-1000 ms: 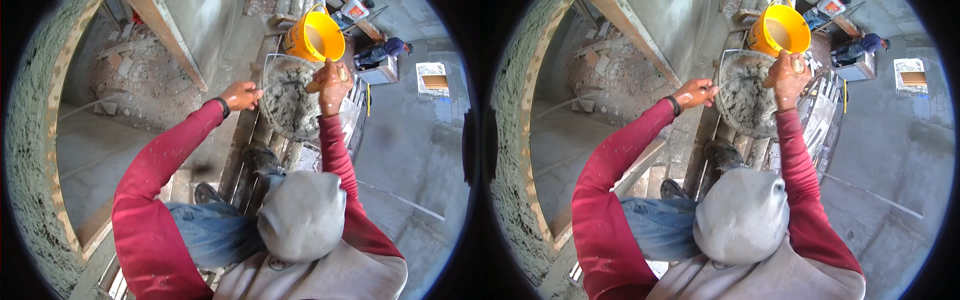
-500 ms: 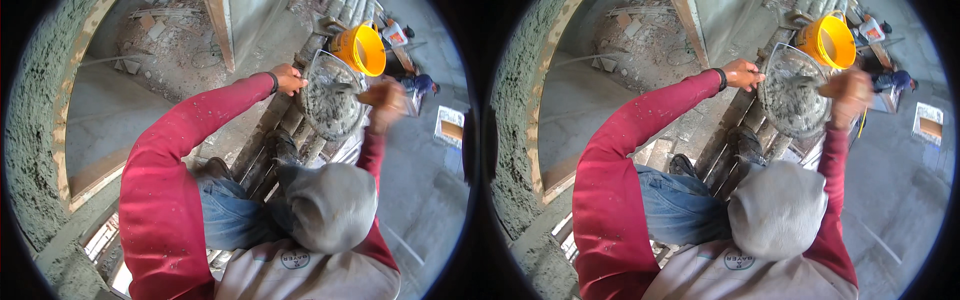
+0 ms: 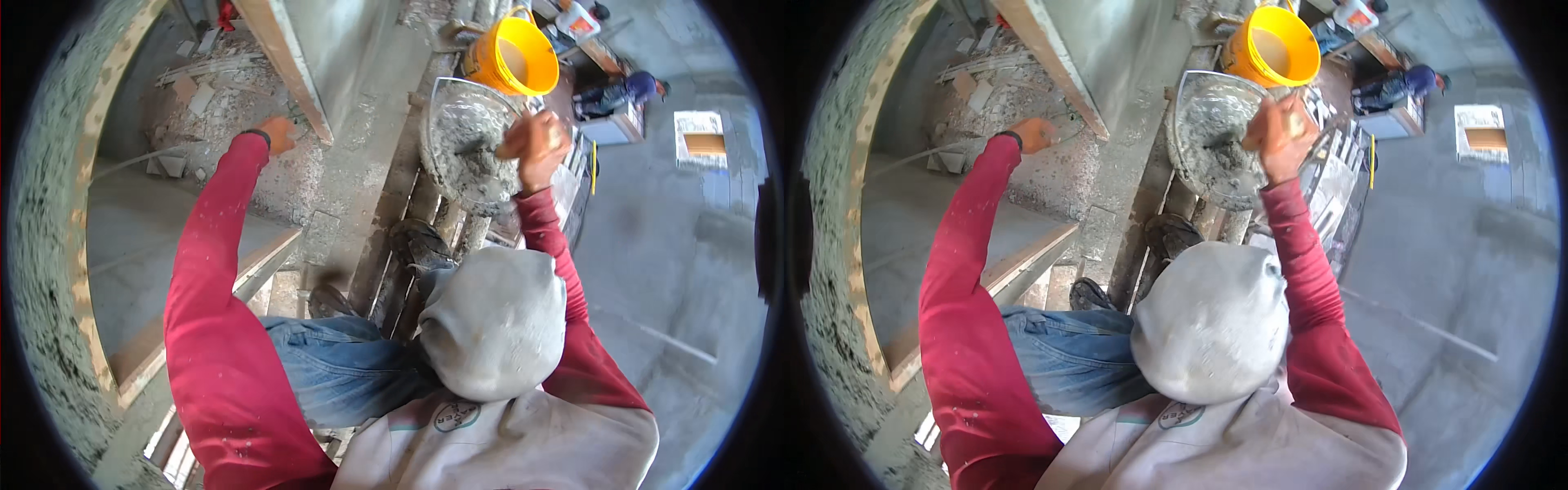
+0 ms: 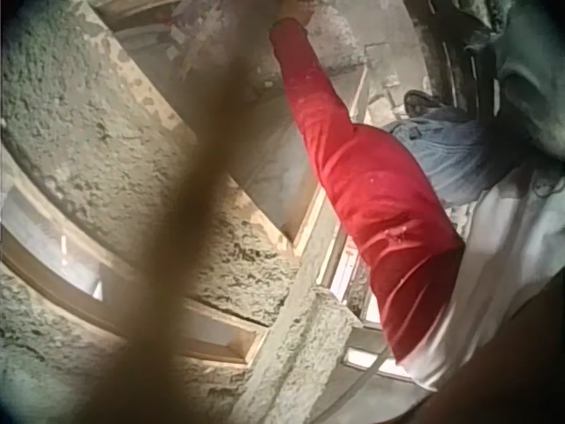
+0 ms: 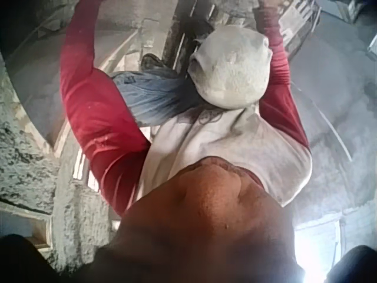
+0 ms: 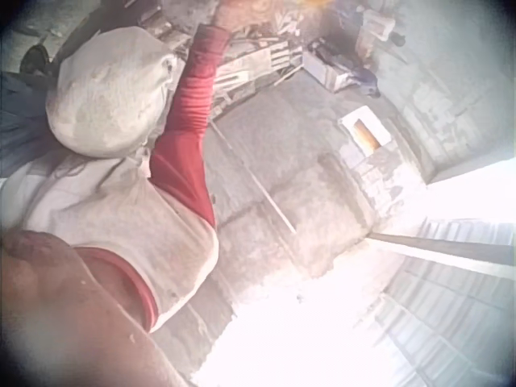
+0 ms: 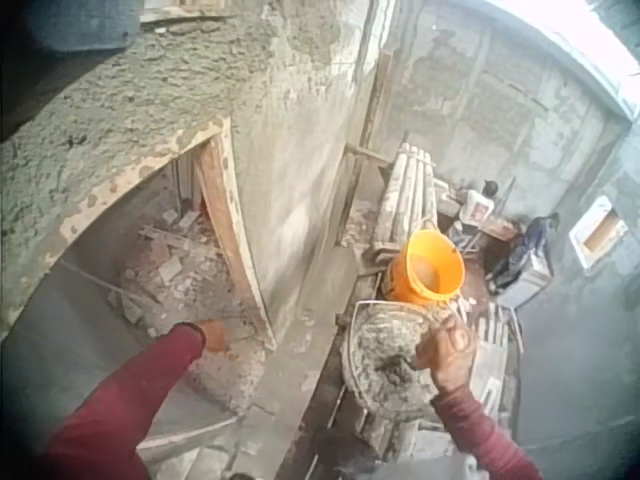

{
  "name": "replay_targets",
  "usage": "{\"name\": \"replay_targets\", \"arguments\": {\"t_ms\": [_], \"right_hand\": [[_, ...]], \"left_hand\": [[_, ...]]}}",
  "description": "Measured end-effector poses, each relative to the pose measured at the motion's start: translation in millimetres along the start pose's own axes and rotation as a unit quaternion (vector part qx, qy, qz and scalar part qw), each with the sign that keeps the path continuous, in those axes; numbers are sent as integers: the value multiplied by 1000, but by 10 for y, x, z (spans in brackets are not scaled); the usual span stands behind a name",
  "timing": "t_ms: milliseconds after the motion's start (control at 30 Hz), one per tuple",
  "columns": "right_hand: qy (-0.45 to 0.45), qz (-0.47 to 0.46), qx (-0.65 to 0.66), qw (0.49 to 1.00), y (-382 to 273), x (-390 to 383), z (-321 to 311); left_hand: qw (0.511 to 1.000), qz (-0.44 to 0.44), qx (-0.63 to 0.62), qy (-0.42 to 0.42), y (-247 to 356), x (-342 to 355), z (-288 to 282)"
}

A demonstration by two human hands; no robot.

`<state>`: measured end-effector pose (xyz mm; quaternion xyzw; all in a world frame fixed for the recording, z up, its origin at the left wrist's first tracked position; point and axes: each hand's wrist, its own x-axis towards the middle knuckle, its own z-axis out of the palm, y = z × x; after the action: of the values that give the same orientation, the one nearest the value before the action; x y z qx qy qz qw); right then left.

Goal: The person applies mortar onto a wall using a trowel, adds water from a yellow bucket into a container of mortar, and mixes the mortar using the trowel.

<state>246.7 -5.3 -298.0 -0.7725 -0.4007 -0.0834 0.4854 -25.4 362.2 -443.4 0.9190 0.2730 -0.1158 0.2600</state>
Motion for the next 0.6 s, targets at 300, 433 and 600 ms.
{"name": "replay_targets", "arguments": {"t_ms": [300, 433, 600], "right_hand": [[144, -55, -295, 943, 230, 3, -236], [68, -205, -86, 973, 228, 251, -229], [75, -5, -218, 973, 740, 281, -678]], "left_hand": [[994, -76, 71, -25, 65, -8, -361], [993, 36, 112, -11, -257, 39, -180], [992, -23, 92, 80, -418, 180, -494]]}}
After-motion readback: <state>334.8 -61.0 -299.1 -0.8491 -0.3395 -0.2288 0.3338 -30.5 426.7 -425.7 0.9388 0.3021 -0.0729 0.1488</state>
